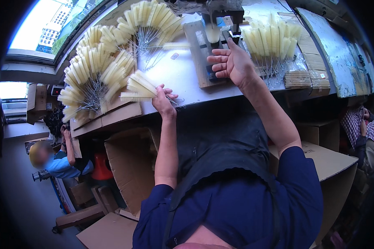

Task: Assembling and crimping wire brushes using a specialized machine.

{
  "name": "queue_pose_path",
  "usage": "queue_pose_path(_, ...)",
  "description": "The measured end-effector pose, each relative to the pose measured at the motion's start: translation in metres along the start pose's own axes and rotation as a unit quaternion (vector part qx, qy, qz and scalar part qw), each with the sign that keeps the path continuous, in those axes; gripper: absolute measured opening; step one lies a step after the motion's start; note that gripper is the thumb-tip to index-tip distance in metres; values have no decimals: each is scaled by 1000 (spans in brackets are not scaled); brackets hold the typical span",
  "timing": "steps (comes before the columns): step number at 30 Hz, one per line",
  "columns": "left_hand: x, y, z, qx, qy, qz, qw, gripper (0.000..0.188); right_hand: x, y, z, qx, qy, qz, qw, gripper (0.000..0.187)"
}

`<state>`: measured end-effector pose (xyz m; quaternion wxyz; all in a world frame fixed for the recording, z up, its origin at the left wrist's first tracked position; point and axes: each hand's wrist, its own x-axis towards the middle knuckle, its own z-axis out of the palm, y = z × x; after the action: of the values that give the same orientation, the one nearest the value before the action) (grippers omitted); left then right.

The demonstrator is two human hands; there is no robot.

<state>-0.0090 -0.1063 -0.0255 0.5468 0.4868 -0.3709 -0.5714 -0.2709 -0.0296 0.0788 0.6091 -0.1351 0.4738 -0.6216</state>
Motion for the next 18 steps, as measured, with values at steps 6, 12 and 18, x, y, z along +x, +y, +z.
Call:
queue_pose_path(6,1,-2,-4,-6,-10,3,1000,33,-8,-5,23,33,-2,7,999,64)
queue_pose_path(12,-2,0,-1,23,-19,3,1000,33,-5,19,30,9,-38,57,998,33)
queue_pose_path(18,-2,0,-3,19,-23,3,1000,33,-30,23,-4,-26,21,-65,997,36)
